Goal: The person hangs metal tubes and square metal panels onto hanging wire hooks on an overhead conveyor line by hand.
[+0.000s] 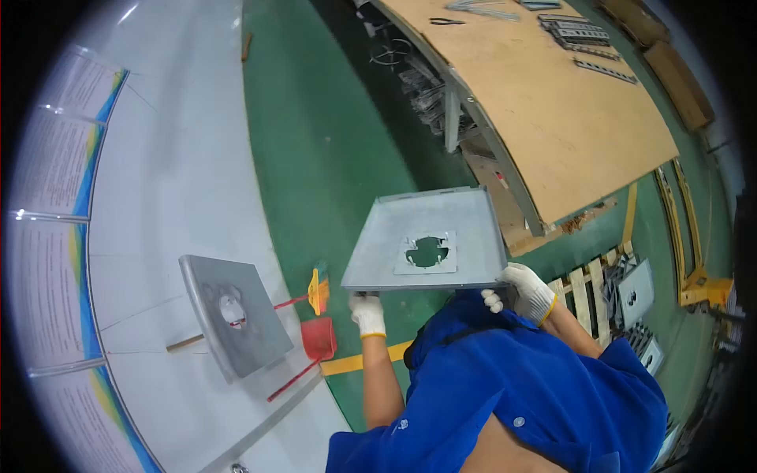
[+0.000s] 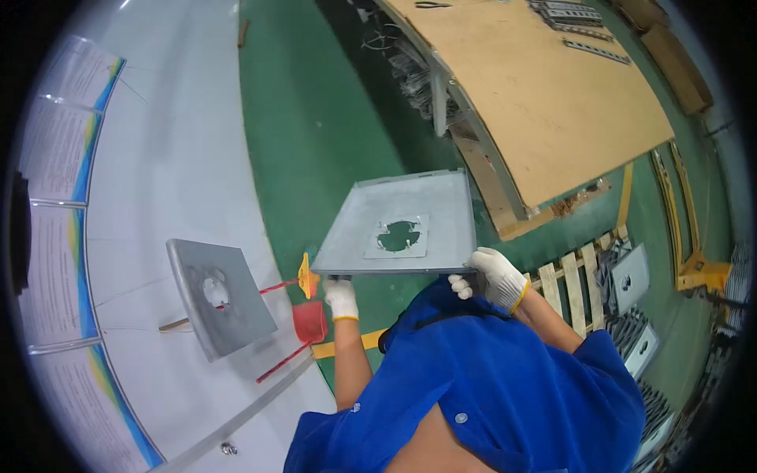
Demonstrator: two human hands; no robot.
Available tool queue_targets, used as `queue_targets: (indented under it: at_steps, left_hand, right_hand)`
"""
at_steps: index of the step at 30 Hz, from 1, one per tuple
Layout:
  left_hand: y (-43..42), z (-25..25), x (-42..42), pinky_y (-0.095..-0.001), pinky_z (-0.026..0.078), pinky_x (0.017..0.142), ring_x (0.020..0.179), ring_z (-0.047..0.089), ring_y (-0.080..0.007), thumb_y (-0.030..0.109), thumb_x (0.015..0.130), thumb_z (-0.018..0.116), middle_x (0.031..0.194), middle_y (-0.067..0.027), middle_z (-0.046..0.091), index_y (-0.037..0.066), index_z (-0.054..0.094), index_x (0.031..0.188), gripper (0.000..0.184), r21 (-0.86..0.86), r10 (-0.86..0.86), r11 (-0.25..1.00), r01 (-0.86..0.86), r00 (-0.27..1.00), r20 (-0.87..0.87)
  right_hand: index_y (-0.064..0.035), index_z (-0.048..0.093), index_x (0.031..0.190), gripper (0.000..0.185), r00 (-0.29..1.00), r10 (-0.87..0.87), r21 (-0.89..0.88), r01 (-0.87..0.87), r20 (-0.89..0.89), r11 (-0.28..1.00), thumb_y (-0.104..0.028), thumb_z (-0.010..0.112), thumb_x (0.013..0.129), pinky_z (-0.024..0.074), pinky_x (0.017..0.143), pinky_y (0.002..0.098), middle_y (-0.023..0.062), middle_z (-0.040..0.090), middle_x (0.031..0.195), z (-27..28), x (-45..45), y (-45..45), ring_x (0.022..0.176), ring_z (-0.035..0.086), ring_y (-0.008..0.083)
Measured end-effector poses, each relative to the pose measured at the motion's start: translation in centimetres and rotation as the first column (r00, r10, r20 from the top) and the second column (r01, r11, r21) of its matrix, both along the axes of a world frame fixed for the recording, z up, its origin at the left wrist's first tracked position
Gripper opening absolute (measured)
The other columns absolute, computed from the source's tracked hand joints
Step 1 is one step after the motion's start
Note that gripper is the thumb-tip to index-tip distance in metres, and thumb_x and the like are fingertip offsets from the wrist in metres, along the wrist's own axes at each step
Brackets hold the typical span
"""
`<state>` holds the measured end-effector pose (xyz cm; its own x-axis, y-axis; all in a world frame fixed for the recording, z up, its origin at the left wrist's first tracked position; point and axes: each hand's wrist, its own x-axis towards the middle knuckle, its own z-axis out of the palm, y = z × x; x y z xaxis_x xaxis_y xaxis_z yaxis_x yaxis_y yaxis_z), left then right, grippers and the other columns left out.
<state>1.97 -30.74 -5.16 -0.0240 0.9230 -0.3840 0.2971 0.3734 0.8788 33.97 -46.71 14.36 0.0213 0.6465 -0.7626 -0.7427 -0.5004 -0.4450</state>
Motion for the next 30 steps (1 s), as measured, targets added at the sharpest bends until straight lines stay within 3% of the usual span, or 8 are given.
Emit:
queue_targets:
  at_steps: [2, 5, 7, 10, 14, 18, 23, 30]
  left_hand:
    - [5.3, 2.5, 0.9, -0.0365, 0.047, 0.1, 0.121, 0.059, -0.0212, 0.026, 0.101, 0.056, 0.137, -0.012, 0.06, 0.005, 0.056, 0.137, 0.041, 0.002, 0.16, 0.983, -0.182, 0.871, 0.465]
    - [13.8, 4.3, 1.1, -0.0355, 0.047, 0.103, 0.123, 0.059, -0.0227, 0.023, 0.1, 0.058, 0.128, -0.011, 0.063, 0.003, 0.058, 0.128, 0.033, 0.264, -0.22, 0.962, -0.068, 0.375, 0.9]
    - [15.7, 4.6, 2.4, -0.0362, 0.047, 0.105, 0.125, 0.059, -0.0261, 0.018, 0.098, 0.061, 0.121, -0.0109, 0.065, 0.002, 0.061, 0.117, 0.025, 0.526, -0.371, 0.845, -0.096, 0.603, 0.706]
    - [16.1, 13.8, 7.1, -0.0406, 0.046, 0.107, 0.128, 0.056, -0.0319, 0.002, 0.085, 0.072, 0.123, -0.0152, 0.063, 0.002, 0.06, 0.095, 0.016, 0.841, 0.028, 0.532, 0.099, 0.991, -0.134]
    - [20.6, 16.0, 8.0, -0.0402, 0.046, 0.105, 0.124, 0.056, -0.0282, 0.003, 0.081, 0.072, 0.115, -0.0122, 0.064, 0.002, 0.061, 0.093, 0.016, 0.838, -0.013, 0.539, 0.088, 0.995, -0.096]
    - [23.2, 17.7, 8.6, -0.0373, 0.049, 0.097, 0.093, 0.06, -0.0215, -0.002, 0.079, 0.067, 0.094, -0.0068, 0.062, 0.007, 0.053, 0.08, 0.017, 0.376, 0.013, 0.889, -0.263, 0.834, 0.551]
    - [29.9, 19.8, 9.2, -0.0435, 0.049, 0.104, 0.078, 0.062, -0.0217, -0.008, 0.058, 0.078, 0.077, -0.0055, 0.058, 0.008, 0.048, 0.069, 0.036, 0.745, -0.347, 0.609, 0.273, 0.936, -0.06]
    - [38.9, 18.8, 8.5, -0.0513, 0.047, 0.108, 0.079, 0.064, -0.0238, 0.001, 0.054, 0.084, 0.075, -0.0083, 0.06, 0.007, 0.048, 0.067, 0.039, 0.705, -0.365, 0.66, 0.261, 0.931, -0.003]
  right_hand:
    - [0.0082, 0.055, 0.113, 0.029, 1.0, 0.023, 0.011, -0.023, -0.018, 1.0, -0.011, 0.052, 0.091, 0.0568, 0.062, 0.04, 0.021, 0.066, 0.087, 0.4, 1.4, 2.8, 0.069, 0.065, 0.0275]
    - [0.0081, 0.054, 0.115, 0.031, 0.991, 0.072, 0.082, -0.063, -0.11, 0.995, -0.009, 0.051, 0.09, 0.057, 0.062, 0.0402, 0.022, 0.066, 0.086, 0.8, 3.9, 7.7, 0.069, 0.065, 0.0279]
    - [0.0082, 0.054, 0.115, 0.031, 0.985, 0.081, 0.087, -0.068, -0.152, 0.994, -0.01, 0.052, 0.09, 0.0572, 0.061, 0.0414, 0.0229, 0.067, 0.084, 0.4, 5.5, 9.1, 0.066, 0.065, 0.0293]
    - [0.0082, 0.055, 0.116, 0.034, 0.976, 0.148, 0.114, -0.13, -0.158, 0.985, -0.014, 0.056, 0.091, 0.0565, 0.059, 0.0428, 0.0231, 0.068, 0.083, 0.3, 8.3, 12.5, 0.064, 0.066, 0.0307]
    - [0.0079, 0.061, 0.108, 0.042, 0.955, 0.263, 0.18, -0.237, -0.137, 0.955, -0.031, 0.053, 0.094, 0.0558, 0.058, 0.042, 0.0205, 0.069, 0.077, 1.1, 12.0, 20.4, 0.06, 0.065, 0.0306]
    - [0.0054, 0.064, 0.084, 0.055, 0.955, 0.283, 0.115, -0.272, -0.091, 0.955, -0.048, 0.053, 0.087, 0.0522, 0.051, 0.0409, 0.0191, 0.065, 0.064, -0.5, 15.1, 28.7, 0.049, 0.06, 0.0318]
    - [0.0038, 0.063, 0.089, 0.059, 0.955, 0.205, -0.055, -0.221, -0.214, 0.974, -0.052, 0.046, 0.091, 0.0502, 0.047, 0.0424, 0.0187, 0.064, 0.064, -4.9, 16.6, 38.8, 0.049, 0.059, 0.0316]
    - [-0.0004, 0.063, 0.093, 0.067, 0.974, 0.212, -0.095, -0.22, -0.081, 0.971, -0.064, 0.043, 0.094, 0.0487, 0.044, 0.0426, 0.0145, 0.06, 0.058, -5.1, 15.3, 50.3, 0.045, 0.055, 0.0307]
